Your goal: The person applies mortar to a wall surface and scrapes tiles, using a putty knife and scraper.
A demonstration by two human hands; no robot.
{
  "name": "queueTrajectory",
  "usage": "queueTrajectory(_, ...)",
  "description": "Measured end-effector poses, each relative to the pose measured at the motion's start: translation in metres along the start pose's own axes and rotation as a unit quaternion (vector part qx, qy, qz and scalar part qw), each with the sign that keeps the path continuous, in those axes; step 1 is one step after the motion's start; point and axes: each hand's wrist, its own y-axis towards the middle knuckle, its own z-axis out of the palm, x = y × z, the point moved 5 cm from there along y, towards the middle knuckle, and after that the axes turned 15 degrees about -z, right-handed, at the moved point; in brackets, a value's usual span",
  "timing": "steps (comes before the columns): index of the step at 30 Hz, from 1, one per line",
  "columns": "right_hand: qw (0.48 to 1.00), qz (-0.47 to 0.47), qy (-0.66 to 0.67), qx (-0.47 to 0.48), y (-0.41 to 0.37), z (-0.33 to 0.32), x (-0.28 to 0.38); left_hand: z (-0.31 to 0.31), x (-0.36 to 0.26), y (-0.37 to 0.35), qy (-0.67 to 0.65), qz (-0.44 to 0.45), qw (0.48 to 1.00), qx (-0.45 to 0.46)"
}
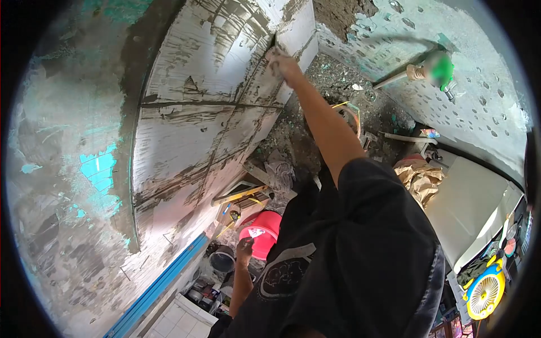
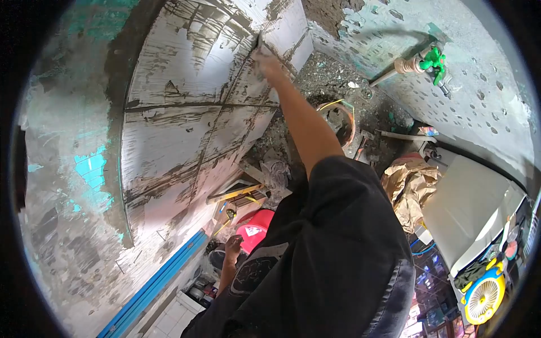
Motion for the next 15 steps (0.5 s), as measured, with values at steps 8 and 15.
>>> queueTrajectory(8, 0.982, 0.150, 0.080, -0.087, -0.021, -0.039, -0.017, 0.004, -0.002, -0.007, 0.013, -0.031, 0.999, -0.003)
queueTrajectory(15, 0.954, 0.227, 0.193, 0.025, 0.038, -0.013, 0.020, -0.001, -0.012, -0.007, -0.023, -0.032, 0.999, -0.008)
